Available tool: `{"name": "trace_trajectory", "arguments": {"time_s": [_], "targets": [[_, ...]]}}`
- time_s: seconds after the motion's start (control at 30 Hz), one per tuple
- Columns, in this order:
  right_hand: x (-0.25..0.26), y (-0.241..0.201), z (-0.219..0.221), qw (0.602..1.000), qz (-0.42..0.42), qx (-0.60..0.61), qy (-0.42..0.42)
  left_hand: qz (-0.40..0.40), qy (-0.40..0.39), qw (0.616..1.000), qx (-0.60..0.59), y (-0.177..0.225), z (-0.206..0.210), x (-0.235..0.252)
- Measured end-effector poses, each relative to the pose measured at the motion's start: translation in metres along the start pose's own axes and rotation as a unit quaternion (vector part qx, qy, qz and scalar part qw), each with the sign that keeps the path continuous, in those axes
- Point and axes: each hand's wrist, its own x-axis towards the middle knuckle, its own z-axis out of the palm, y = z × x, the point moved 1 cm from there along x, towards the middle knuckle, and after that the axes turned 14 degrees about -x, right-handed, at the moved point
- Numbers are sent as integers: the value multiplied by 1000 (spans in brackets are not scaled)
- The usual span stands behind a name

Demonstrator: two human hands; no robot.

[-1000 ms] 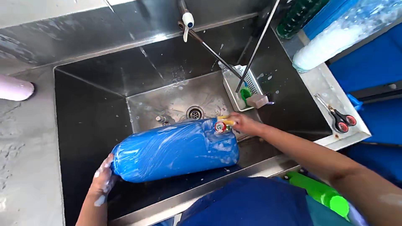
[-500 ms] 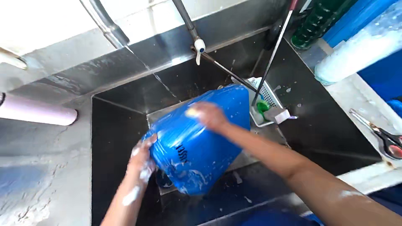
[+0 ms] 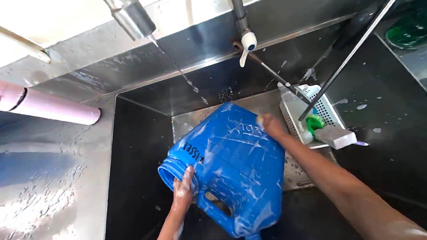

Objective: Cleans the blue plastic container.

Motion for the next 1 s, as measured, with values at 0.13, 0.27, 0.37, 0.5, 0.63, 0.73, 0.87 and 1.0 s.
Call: {"name": "trace_trajectory", "arguments": {"time_s": [0.13, 0.27, 0.37, 0.5, 0.63, 0.73, 0.87, 1.0], "targets": [[-90, -199, 5, 914, -400, 44, -44, -11, -25, 1000, 14, 6, -7, 6], [23, -155, 5, 969, -228, 58, -77, 39, -138, 983, 111, 2, -43, -10], [74, -17, 9, 997, 25, -31, -64, 131, -184, 926, 301, -21, -64, -27], [-94, -55, -4, 992, -121, -13, -32, 43, -175, 952, 246, -31, -67, -17], [-176, -51, 19, 921, -359, 30, 150, -9, -175, 962, 210, -27, -67, -17], [-33, 43, 16, 989, -26, 137, 56, 6, -129, 982, 141, -49, -70, -12], [36, 80, -14, 947, 170, 274, -8, -11, -55, 998, 13, -34, -51, -17], [-5, 30, -102, 987, 45, 107, 106, -61, 16, 998, -29, -12, -33, -26]]}}
